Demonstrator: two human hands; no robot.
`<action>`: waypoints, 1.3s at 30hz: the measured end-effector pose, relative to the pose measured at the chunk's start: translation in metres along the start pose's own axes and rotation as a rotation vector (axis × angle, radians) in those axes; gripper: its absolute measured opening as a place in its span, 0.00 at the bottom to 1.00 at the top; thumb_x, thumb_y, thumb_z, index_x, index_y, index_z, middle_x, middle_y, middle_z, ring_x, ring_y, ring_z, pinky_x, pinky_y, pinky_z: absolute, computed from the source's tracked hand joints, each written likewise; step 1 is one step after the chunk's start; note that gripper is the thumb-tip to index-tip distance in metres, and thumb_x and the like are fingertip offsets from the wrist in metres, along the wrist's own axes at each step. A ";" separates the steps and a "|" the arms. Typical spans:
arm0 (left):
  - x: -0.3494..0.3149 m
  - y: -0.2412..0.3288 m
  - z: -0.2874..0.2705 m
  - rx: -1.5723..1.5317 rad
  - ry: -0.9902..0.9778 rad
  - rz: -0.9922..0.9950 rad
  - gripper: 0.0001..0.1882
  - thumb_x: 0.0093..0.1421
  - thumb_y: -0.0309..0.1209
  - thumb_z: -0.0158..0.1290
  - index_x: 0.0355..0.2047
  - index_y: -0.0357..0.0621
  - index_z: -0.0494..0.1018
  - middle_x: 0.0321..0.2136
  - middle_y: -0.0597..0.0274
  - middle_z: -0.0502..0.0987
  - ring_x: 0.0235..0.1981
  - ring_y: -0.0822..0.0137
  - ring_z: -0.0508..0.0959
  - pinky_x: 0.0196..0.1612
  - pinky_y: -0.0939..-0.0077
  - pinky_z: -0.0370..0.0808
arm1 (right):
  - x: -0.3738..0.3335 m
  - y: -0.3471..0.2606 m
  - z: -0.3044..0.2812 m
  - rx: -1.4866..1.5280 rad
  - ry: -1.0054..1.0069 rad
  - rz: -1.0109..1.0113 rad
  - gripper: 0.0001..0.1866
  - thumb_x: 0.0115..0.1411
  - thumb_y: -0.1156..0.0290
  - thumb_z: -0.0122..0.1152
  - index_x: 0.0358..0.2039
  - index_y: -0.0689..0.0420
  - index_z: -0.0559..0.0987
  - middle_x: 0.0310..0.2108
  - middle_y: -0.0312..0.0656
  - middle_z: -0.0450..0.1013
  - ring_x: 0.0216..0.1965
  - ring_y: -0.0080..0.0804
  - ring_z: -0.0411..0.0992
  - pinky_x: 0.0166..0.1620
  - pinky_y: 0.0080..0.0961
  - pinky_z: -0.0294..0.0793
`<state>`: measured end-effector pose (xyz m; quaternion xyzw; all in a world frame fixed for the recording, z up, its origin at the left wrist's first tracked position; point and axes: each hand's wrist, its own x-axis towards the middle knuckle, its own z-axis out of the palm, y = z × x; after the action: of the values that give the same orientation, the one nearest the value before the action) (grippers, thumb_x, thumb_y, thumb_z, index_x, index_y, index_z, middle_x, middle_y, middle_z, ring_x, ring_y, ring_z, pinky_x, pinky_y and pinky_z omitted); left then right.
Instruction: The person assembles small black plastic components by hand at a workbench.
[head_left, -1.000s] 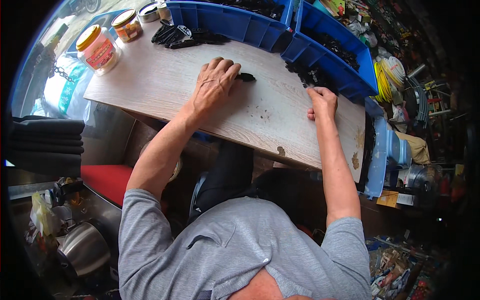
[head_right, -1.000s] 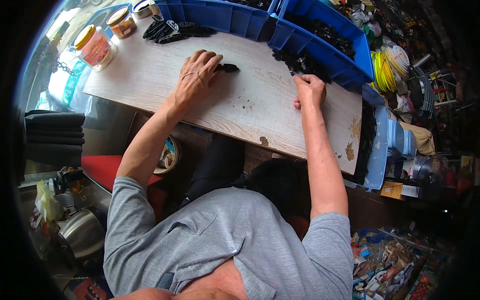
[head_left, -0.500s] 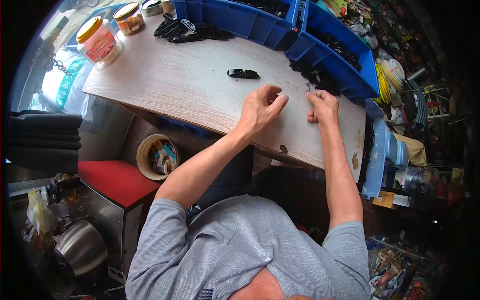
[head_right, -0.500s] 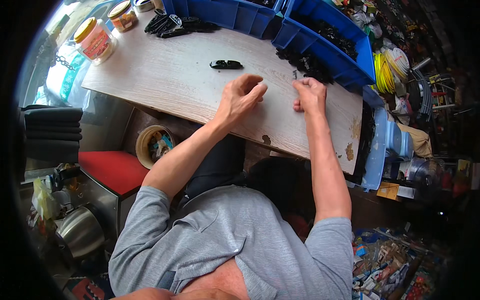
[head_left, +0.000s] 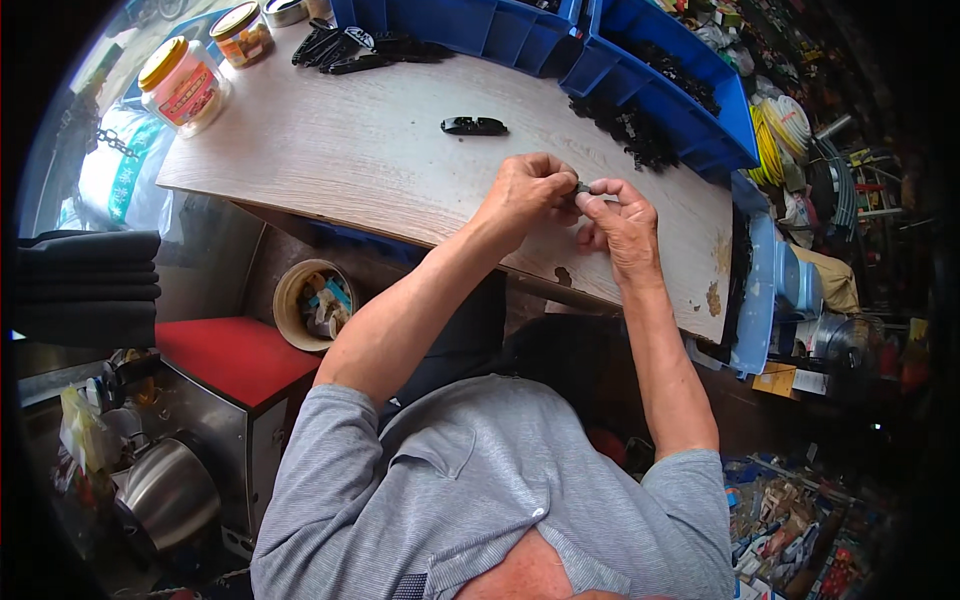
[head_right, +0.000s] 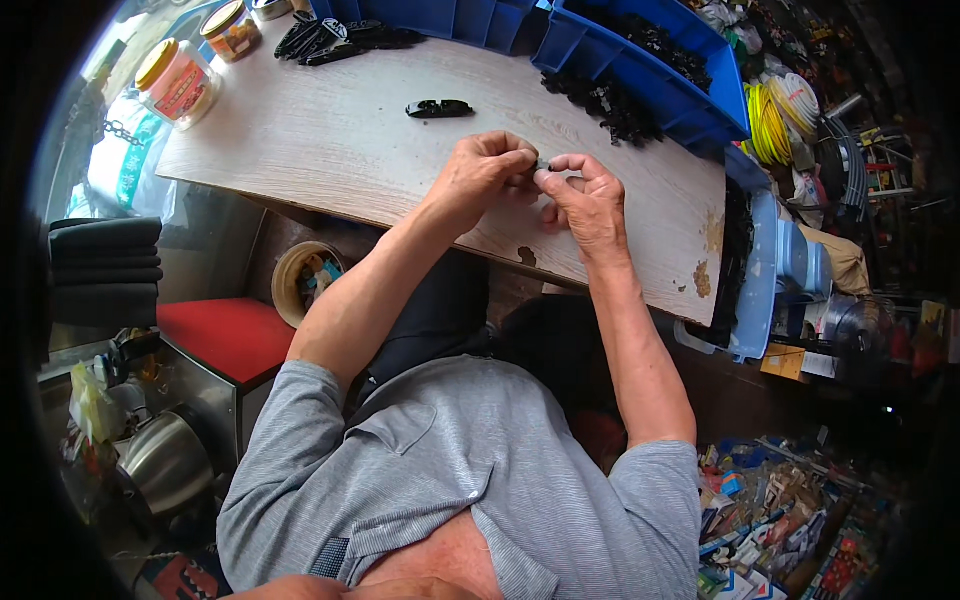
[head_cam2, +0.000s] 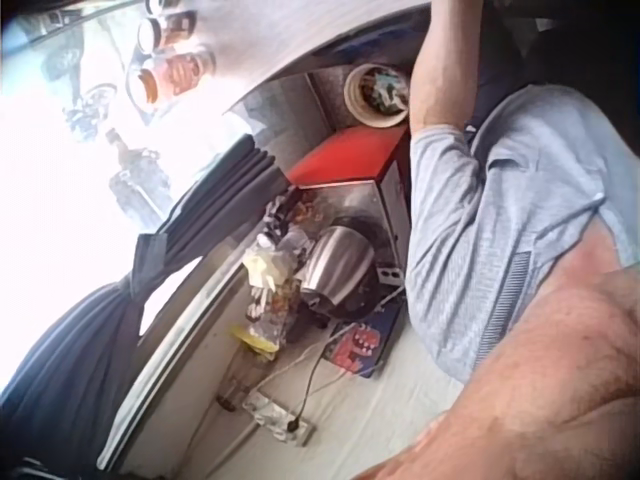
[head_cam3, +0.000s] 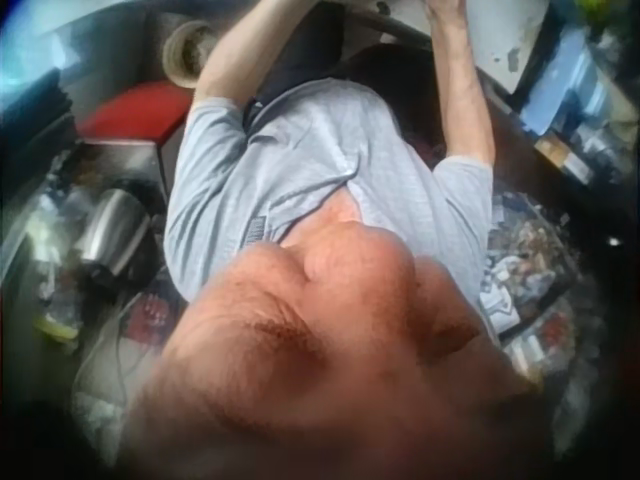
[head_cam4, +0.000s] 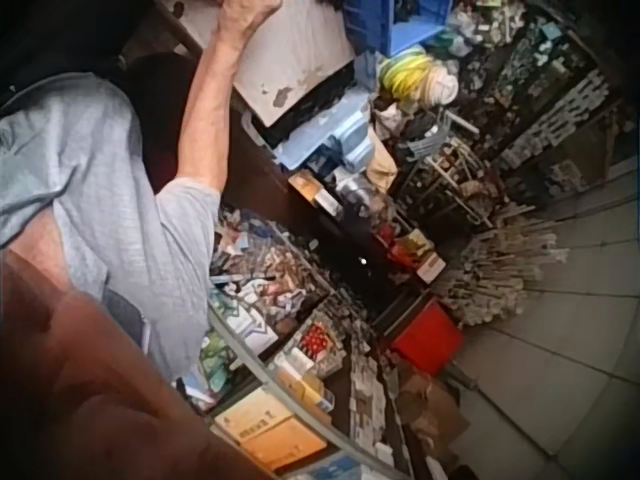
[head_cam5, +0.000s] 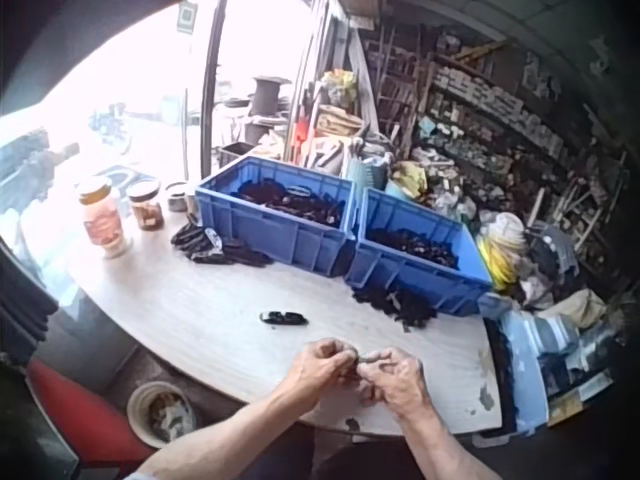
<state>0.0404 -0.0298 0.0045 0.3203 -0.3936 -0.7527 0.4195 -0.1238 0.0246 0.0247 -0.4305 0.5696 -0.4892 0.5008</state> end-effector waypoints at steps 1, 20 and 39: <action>-0.004 0.000 0.000 -0.043 0.010 -0.008 0.07 0.60 0.27 0.55 0.32 0.33 0.75 0.25 0.60 0.77 0.24 0.72 0.77 0.28 0.80 0.76 | -0.001 0.001 0.003 0.002 -0.001 0.003 0.14 0.57 0.71 0.68 0.41 0.60 0.75 0.17 0.36 0.73 0.14 0.23 0.69 0.19 0.21 0.70; 0.010 0.035 -0.095 1.666 0.519 0.612 0.16 0.54 0.35 0.61 0.44 0.48 0.77 0.46 0.59 0.77 0.53 0.53 0.71 0.53 0.56 0.68 | -0.003 0.013 0.007 0.210 0.055 -0.081 0.08 0.59 0.66 0.66 0.35 0.54 0.78 0.10 0.35 0.64 0.16 0.30 0.72 0.23 0.34 0.79; -0.029 -0.013 0.001 0.127 -0.113 0.208 0.14 0.58 0.27 0.61 0.44 0.35 0.77 0.30 0.64 0.81 0.28 0.78 0.78 0.31 0.83 0.76 | -0.009 0.018 -0.001 0.387 -0.001 -0.101 0.08 0.57 0.75 0.68 0.37 0.56 0.81 0.26 0.30 0.76 0.19 0.13 0.65 0.27 0.11 0.66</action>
<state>0.0479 0.0003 -0.0017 0.2605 -0.4945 -0.6956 0.4513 -0.1241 0.0362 0.0079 -0.3546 0.4424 -0.6138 0.5493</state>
